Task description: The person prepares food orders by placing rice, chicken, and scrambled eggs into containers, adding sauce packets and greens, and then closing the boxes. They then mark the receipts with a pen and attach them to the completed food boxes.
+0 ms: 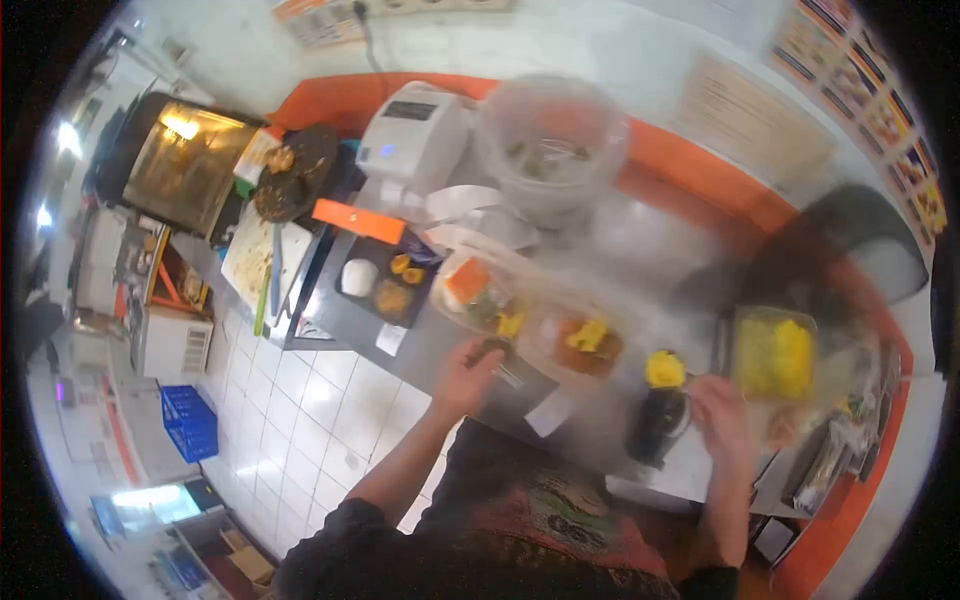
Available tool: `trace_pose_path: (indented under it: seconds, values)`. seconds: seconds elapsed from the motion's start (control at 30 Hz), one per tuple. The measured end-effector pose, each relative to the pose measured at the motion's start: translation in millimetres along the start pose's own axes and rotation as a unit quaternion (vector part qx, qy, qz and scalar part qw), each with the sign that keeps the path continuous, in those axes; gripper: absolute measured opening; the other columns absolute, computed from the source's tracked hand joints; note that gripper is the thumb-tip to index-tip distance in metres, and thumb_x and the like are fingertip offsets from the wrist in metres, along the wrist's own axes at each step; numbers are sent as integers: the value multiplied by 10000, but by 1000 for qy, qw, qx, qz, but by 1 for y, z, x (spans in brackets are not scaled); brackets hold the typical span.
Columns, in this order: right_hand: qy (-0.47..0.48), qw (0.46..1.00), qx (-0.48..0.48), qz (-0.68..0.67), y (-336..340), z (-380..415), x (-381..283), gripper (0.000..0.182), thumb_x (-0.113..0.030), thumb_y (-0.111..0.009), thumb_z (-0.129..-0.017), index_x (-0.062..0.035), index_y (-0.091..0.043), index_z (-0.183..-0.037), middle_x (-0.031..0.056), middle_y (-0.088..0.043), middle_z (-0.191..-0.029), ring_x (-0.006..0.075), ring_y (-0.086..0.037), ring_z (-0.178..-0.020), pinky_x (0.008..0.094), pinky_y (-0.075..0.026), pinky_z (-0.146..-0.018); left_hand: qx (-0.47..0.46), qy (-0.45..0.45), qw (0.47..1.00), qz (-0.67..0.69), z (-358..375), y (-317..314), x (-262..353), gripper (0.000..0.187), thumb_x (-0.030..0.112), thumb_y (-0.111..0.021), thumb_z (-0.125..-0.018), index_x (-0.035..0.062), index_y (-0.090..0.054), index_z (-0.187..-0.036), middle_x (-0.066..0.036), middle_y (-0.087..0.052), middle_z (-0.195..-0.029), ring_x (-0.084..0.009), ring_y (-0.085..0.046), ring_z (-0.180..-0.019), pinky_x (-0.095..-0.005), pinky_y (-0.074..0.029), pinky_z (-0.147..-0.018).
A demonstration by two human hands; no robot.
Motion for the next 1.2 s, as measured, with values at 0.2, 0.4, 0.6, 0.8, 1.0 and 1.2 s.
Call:
trace_pose_path:
  seconds: [0.2, 0.4, 0.6, 0.8, 1.0, 1.2]
  values:
    - [-81, 986, -142, -39, -255, -20, 29, 162, -204, -646, -934, -43, -635, -942, -42, -475, -624, 46, -369, -492, 217, -247, -430, 198, -29, 976, 88, -41, 189, -54, 185, 98, -624, -928, 9, -647, -1089, -39, -664, -921, -69, -587, -759, -236, -466, -660]
    - [-92, 966, -234, -59, -429, -51, 37, 174, -259, -624, -955, -103, -595, -883, -58, -453, -609, 42, -335, -472, 212, -233, -422, 260, -39, 965, -9, -84, 260, -91, 223, 119, -638, -928, -25, -612, -1096, -48, -663, -906, -108, -602, -758, -258, -481, -679]
    - [-84, 978, -185, -40, -508, -90, 43, 194, -277, -629, -950, -119, -573, -853, -60, -446, -597, 40, -308, -443, 217, -210, -406, 275, -47, 958, -61, -89, 268, -90, 289, 124, -670, -896, -24, -593, -1132, -120, -683, -923, -143, -639, -805, -283, -504, -725]
    - [-69, 981, -177, -41, -547, -123, 37, 184, -261, -621, -953, -90, -603, -888, -51, -473, -607, 38, -319, -448, 217, -216, -409, 292, -42, 952, -79, -109, 272, -73, 287, 161, -669, -864, 31, -602, -1111, -159, -673, -998, -308, -629, -909, -424, -477, -823]
    - [222, 934, -66, 271, -590, -161, 21, 222, -250, -574, -961, -35, -623, -927, 69, -624, -727, 221, -574, -597, 354, -446, -558, 303, -75, 926, -212, -102, 272, -60, 222, 114, -687, -816, 17, -566, -975, -142, -630, -902, -349, -575, -915, -450, -441, -863]
    - [337, 784, -29, 521, -627, -175, 47, 177, -215, -556, -945, -45, -602, -953, 170, -629, -963, 383, -615, -921, 476, -496, -778, 312, -126, 922, -192, -81, 287, -66, 229, 105, -707, -802, 18, -568, -962, -140, -612, -906, -338, -583, -898, -430, -460, -799]
Point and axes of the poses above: each hand's wrist, its own z-axis away from the middle knuckle, its own y-axis out of the back of the hand, x = y × z, the point moved 8 cm from there along -z, towards the middle knuckle
